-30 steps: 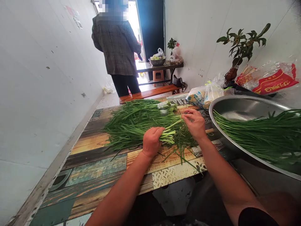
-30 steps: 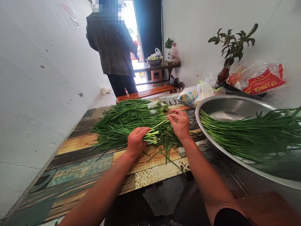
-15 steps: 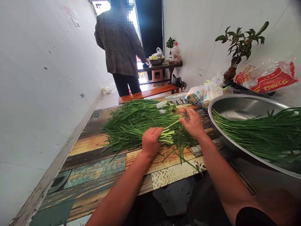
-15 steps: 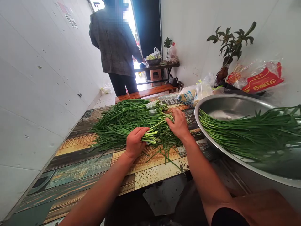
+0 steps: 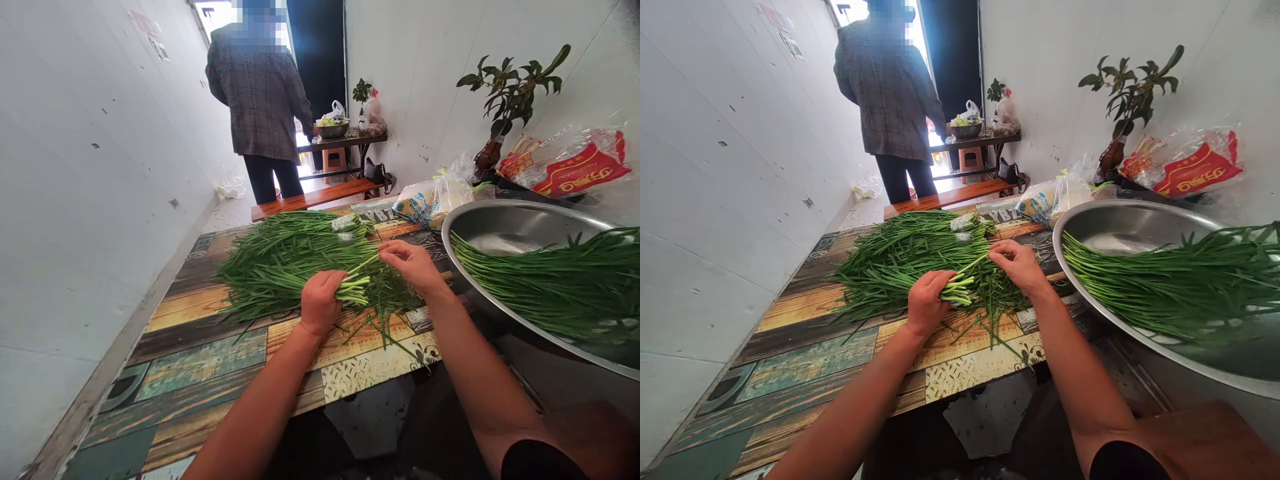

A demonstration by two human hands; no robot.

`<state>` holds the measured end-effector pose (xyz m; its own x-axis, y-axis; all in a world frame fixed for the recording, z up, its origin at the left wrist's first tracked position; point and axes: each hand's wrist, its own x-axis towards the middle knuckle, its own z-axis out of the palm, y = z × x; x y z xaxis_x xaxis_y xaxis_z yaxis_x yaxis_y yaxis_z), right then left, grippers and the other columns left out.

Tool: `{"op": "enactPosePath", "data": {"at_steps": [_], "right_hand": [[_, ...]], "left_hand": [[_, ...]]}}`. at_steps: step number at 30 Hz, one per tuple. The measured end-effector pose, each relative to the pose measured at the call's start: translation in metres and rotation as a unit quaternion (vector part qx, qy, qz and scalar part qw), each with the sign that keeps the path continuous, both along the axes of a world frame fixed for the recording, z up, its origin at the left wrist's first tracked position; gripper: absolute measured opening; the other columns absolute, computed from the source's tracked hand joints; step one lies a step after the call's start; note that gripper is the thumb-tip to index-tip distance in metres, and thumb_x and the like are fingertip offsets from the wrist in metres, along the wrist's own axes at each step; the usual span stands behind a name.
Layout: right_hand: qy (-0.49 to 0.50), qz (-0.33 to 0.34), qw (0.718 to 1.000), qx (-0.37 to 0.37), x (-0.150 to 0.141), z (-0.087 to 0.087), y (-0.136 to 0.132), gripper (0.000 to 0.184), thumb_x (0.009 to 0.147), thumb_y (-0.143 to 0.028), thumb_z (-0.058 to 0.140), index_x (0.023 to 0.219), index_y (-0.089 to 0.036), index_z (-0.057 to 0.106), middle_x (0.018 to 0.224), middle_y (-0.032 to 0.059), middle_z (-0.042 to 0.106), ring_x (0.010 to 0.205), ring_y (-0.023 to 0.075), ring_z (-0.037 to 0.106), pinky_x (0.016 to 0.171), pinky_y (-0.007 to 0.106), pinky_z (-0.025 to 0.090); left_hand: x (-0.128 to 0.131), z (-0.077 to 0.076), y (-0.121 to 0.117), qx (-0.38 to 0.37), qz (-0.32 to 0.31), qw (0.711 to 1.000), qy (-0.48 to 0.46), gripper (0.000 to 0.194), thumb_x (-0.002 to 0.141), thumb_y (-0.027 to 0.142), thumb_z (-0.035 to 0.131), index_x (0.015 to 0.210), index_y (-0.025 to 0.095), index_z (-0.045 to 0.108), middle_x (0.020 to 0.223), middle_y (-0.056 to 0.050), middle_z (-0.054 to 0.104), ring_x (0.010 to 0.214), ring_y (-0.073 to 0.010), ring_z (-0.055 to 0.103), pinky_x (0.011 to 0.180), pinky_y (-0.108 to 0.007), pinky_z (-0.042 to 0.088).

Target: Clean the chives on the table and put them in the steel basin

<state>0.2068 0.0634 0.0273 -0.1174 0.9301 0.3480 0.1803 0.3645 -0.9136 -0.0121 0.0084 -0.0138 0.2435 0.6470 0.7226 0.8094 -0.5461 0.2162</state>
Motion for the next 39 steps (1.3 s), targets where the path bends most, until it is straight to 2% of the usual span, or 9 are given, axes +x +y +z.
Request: {"op": "enactPosePath", "data": {"at_steps": [8, 18, 22, 27, 30, 34, 37, 39], "right_hand": [[0.007, 0.004, 1.0, -0.015, -0.0013, -0.0001, -0.0009, 0.019, 0.068, -0.036, 0.07, 0.068, -0.017, 0.07, 0.098, 0.0086, 0.068, 0.089, 0.019, 0.063, 0.076, 0.032, 0.048], [0.009, -0.025, 0.999, 0.025, -0.0069, -0.0066, 0.0023, 0.012, 0.065, -0.031, 0.067, 0.063, -0.018, 0.066, 0.096, 0.0068, 0.064, 0.089, 0.0183, 0.061, 0.069, 0.029, 0.049], [0.026, -0.039, 0.999, 0.02, -0.0075, -0.0061, 0.0017, 0.01, 0.062, -0.028, 0.067, 0.061, -0.019, 0.066, 0.1, 0.0075, 0.061, 0.095, 0.0199, 0.059, 0.071, 0.029, 0.049], [0.086, -0.026, 0.996, -0.018, -0.0039, -0.0037, 0.0026, 0.009, 0.061, -0.027, 0.069, 0.061, -0.018, 0.066, 0.102, 0.007, 0.062, 0.101, 0.0207, 0.058, 0.086, 0.034, 0.046], [0.118, -0.019, 0.992, -0.037, -0.0017, -0.0038, 0.005, 0.012, 0.063, -0.03, 0.07, 0.063, -0.018, 0.066, 0.099, 0.0064, 0.065, 0.1, 0.0203, 0.059, 0.088, 0.035, 0.046], [0.095, -0.075, 0.993, -0.016, -0.0021, -0.0056, 0.0075, 0.025, 0.072, -0.043, 0.066, 0.071, -0.019, 0.07, 0.094, 0.0063, 0.067, 0.092, 0.0194, 0.06, 0.075, 0.031, 0.049], [0.078, -0.049, 0.995, -0.035, -0.0034, -0.0062, 0.0068, 0.043, 0.082, -0.057, 0.051, 0.074, -0.02, 0.071, 0.088, 0.0057, 0.069, 0.087, 0.0188, 0.061, 0.068, 0.03, 0.049], [0.051, -0.027, 0.998, -0.03, -0.004, -0.0059, 0.0054, 0.04, 0.08, -0.057, 0.056, 0.071, -0.02, 0.071, 0.086, 0.0052, 0.07, 0.088, 0.0193, 0.062, 0.072, 0.031, 0.049]], "left_hand": [[-0.0001, -0.0017, 0.0002, -0.005, 0.005, 1.0, 0.0, 0.026, 0.078, 0.014, 0.054, 0.102, 0.018, 0.064, 0.095, -0.008, 0.071, 0.086, -0.0203, 0.064, 0.077, -0.031, 0.051], [-0.0007, -0.0028, 0.0014, -0.007, -0.007, 1.0, 0.002, 0.031, 0.075, 0.01, 0.053, 0.103, 0.018, 0.065, 0.096, -0.008, 0.071, 0.087, -0.0204, 0.065, 0.077, -0.031, 0.051], [-0.0004, -0.0024, 0.0015, -0.013, -0.001, 1.0, 0.003, 0.03, 0.076, 0.011, 0.052, 0.102, 0.018, 0.065, 0.096, -0.007, 0.072, 0.087, -0.02, 0.064, 0.078, -0.031, 0.051], [-0.0005, -0.0016, 0.0007, -0.004, -0.008, 1.0, 0.0, 0.031, 0.074, 0.01, 0.053, 0.102, 0.017, 0.065, 0.095, -0.008, 0.071, 0.086, -0.0211, 0.064, 0.076, -0.031, 0.051], [-0.0007, -0.0022, 0.0008, -0.01, -0.006, 1.0, -0.001, 0.033, 0.073, 0.009, 0.052, 0.102, 0.018, 0.065, 0.096, -0.008, 0.071, 0.086, -0.0209, 0.064, 0.077, -0.031, 0.05], [-0.0004, -0.0031, 0.0012, -0.016, 0.004, 1.0, 0.003, 0.032, 0.073, 0.011, 0.053, 0.102, 0.019, 0.065, 0.096, -0.007, 0.072, 0.087, -0.0203, 0.064, 0.077, -0.03, 0.051], [-0.0002, -0.003, 0.0011, -0.013, 0.004, 1.0, -0.001, 0.03, 0.075, 0.012, 0.053, 0.102, 0.019, 0.065, 0.096, -0.007, 0.072, 0.086, -0.0201, 0.064, 0.076, -0.03, 0.05], [-0.0001, -0.0027, 0.0008, -0.012, 0.002, 1.0, -0.006, 0.029, 0.076, 0.013, 0.053, 0.102, 0.019, 0.065, 0.096, -0.007, 0.072, 0.086, -0.0202, 0.064, 0.077, -0.03, 0.05]]}}
